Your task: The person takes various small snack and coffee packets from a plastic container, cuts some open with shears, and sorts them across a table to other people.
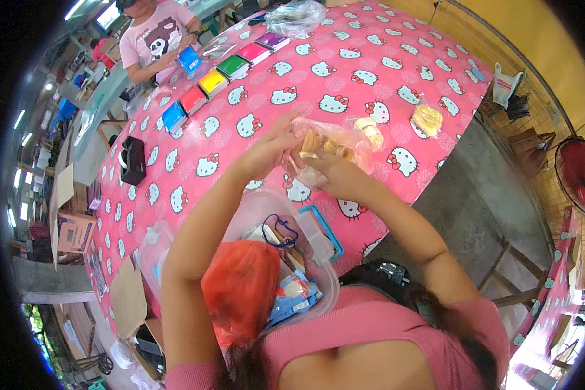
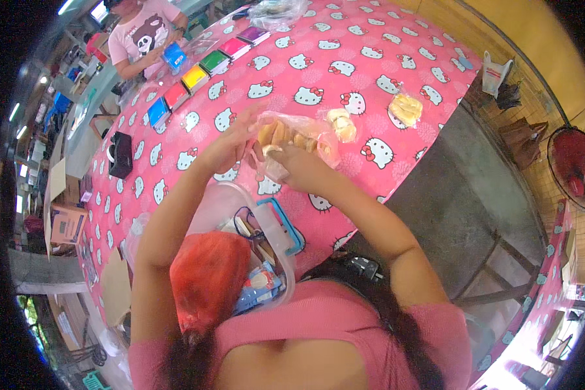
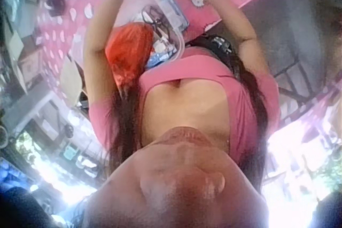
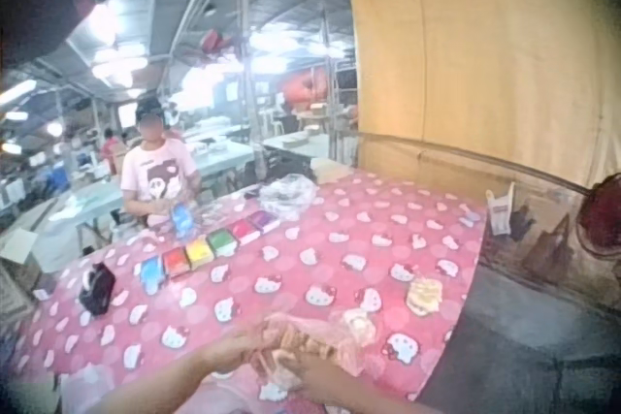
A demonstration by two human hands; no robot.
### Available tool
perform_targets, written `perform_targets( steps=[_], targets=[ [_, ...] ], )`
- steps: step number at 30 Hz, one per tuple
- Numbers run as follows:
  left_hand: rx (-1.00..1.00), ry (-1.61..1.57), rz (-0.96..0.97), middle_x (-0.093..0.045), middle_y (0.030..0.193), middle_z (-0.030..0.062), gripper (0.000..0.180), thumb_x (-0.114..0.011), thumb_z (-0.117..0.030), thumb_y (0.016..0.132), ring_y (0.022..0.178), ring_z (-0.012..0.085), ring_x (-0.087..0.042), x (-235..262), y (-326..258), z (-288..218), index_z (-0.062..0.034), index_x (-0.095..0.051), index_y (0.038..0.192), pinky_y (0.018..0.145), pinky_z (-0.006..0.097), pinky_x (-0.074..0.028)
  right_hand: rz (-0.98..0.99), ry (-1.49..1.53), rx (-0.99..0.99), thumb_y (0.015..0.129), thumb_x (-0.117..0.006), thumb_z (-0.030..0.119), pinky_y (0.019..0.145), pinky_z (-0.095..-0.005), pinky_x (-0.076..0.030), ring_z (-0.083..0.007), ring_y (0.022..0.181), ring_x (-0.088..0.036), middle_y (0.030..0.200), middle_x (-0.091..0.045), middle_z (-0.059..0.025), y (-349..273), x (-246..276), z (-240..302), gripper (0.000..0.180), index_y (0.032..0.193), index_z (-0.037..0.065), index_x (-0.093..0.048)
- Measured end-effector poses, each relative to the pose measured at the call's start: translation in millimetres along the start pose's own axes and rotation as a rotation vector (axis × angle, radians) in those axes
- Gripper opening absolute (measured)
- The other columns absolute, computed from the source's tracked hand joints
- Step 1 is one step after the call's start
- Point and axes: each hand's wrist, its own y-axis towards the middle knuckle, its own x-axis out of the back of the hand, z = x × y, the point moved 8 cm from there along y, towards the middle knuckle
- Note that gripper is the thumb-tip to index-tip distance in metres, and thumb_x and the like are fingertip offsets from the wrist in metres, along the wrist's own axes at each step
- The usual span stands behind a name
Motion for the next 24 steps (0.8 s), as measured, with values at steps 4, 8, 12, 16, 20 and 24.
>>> perform_targets(
  steps=[4, 8, 12, 16, 20, 24],
  targets=[
    [0.039, -0.021, -0.037, -0.032, 0.132, 0.0135, 0.067, -0.051, -0.038, 0.084, 0.065, 0.0162, -0.059, 10, -7, 7, -0.0184, -0.017, 0.137, 0.048, 0.027, -0.052, -0.378, 0.248, -0.081, 0.074, -0.062, 0.014, 0.079, -0.0361, -0.045, -0.0269, 0.089, -0.058, 0.096, -0.06, -0.0138, 9, 70, -12, 0.027, 0.099, 0.004, -0.059],
    [0.03, 0.008, -0.039, -0.034, 0.13, 0.0132, 0.064, -0.049, -0.036, 0.086, 0.066, 0.0157, -0.058, 5, -2, 3, -0.0168, -0.016, 0.137, 0.047, 0.028, -0.053, -0.685, -0.09, -0.281, 0.075, -0.063, 0.023, 0.079, -0.0354, -0.046, -0.0265, 0.087, -0.058, 0.093, -0.06, -0.0139, 5, 110, -110, 0.03, 0.098, 0.004, -0.058],
    [0.016, 0.016, -0.071, -0.036, 0.128, 0.0114, 0.065, -0.048, -0.036, 0.086, 0.066, 0.0154, -0.058, 3, 7, -3, -0.0162, -0.013, 0.137, 0.047, 0.028, -0.053, -0.493, -0.623, -0.357, 0.071, -0.067, 0.035, 0.074, -0.0371, -0.047, -0.0309, 0.084, -0.058, 0.092, -0.059, -0.0183, -17, 50, -204, 0.045, 0.1, 0.003, -0.056],
    [0.033, 0.001, -0.124, -0.036, 0.129, 0.0089, 0.061, -0.043, -0.038, 0.088, 0.066, 0.0157, -0.058, 13, -4, 3, -0.0167, -0.013, 0.136, 0.047, 0.028, -0.052, -0.313, -0.077, -0.589, 0.067, -0.071, 0.04, 0.074, -0.0376, -0.048, -0.0323, 0.088, -0.059, 0.098, -0.058, -0.0211, -9, 51, -178, 0.057, 0.107, 0.003, -0.054],
    [0.016, -0.024, -0.113, -0.036, 0.13, 0.008, 0.059, -0.038, -0.042, 0.089, 0.064, 0.0158, -0.057, 12, -1, 1, -0.0177, -0.013, 0.137, 0.046, 0.027, -0.049, -0.693, 0.106, -0.424, 0.064, -0.073, 0.04, 0.074, -0.0356, -0.048, -0.0285, 0.089, -0.06, 0.1, -0.059, -0.02, -1, 116, -100, 0.064, 0.112, 0.002, -0.053],
    [0.02, -0.061, -0.214, -0.036, 0.13, 0.0087, 0.055, -0.036, -0.044, 0.09, 0.062, 0.0157, -0.055, 22, -1, 5, -0.0179, -0.018, 0.135, 0.045, 0.026, -0.046, -0.267, 0.432, -0.194, 0.066, -0.07, 0.03, 0.075, -0.0335, -0.047, -0.0229, 0.089, -0.059, 0.101, -0.059, -0.0145, 22, 84, -11, 0.06, 0.118, 0.007, -0.05]
  ],
)
